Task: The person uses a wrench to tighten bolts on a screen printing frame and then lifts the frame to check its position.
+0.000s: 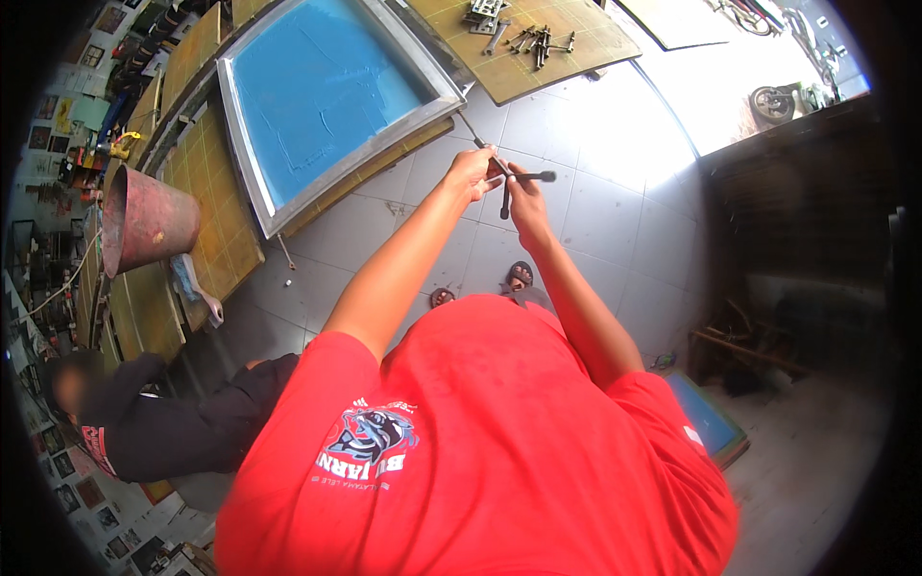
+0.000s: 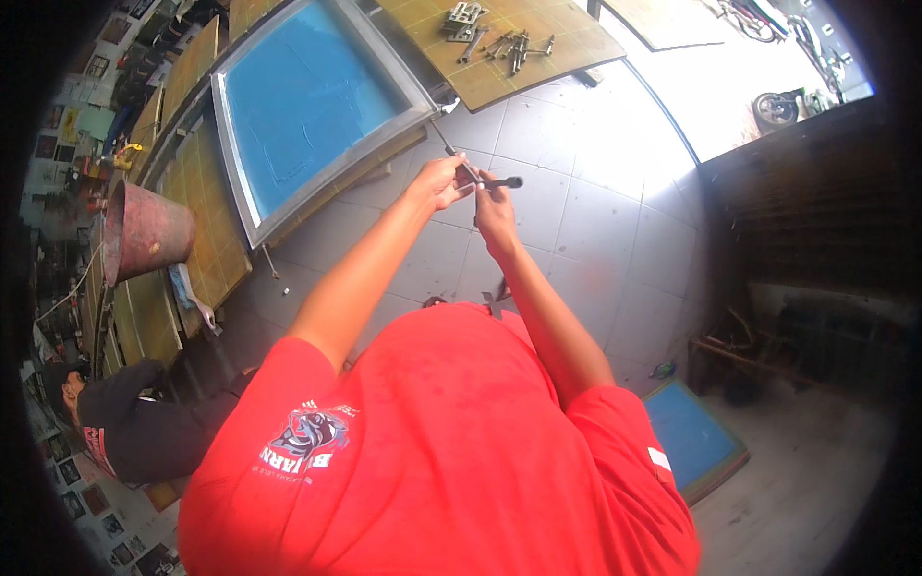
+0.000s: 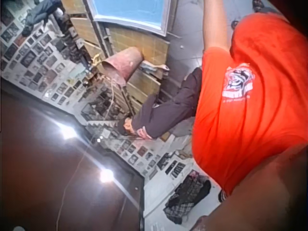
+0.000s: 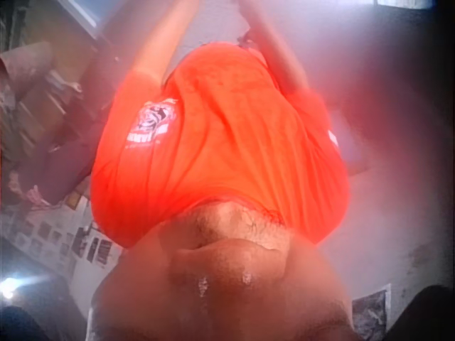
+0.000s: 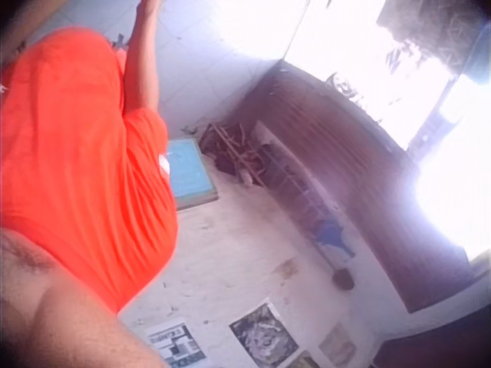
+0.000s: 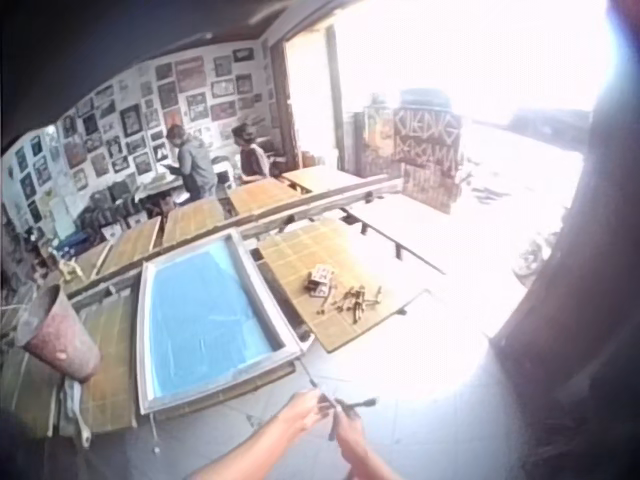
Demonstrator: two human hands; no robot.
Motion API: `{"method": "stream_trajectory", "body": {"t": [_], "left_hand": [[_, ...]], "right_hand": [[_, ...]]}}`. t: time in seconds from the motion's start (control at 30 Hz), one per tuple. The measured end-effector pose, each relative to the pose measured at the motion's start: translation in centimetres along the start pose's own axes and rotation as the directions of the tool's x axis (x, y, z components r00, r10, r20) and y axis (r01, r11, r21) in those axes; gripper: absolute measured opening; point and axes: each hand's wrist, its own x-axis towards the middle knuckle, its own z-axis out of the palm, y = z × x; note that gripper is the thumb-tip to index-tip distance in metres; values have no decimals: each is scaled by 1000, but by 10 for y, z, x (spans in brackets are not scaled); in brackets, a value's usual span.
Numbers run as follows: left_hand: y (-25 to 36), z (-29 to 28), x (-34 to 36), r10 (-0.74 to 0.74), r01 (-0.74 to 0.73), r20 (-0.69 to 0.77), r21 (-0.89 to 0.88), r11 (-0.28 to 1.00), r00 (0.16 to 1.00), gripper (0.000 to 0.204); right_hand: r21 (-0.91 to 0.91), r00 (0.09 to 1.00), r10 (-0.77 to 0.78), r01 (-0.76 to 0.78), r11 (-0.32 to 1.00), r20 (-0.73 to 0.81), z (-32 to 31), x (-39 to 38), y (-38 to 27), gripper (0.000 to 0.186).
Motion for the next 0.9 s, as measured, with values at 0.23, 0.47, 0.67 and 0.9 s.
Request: {"method": "stream_trajectory", "body": {"t": [0.23, 0.47, 0.67, 0.9], "left_hand": [[-6, -1, 17, 12, -11, 6, -163, 987, 1000, 15], [-2, -5, 18, -42, 53, 62, -183, 982, 997, 16], [-5, -7, 30, -64, 92, 101, -298, 950, 993, 17], [-6, -7, 27, -70, 82, 58, -234, 969, 996, 15]], "right_hand": [[267, 915, -246, 162, 950, 321, -16, -51, -3, 52], [58, 851, 251, -311, 949, 461, -30, -28, 35, 60], [231, 877, -204, 110, 967, 435, -39, -34, 13, 64], [-592, 853, 89, 278, 757, 515, -33, -17, 37, 64]]}}
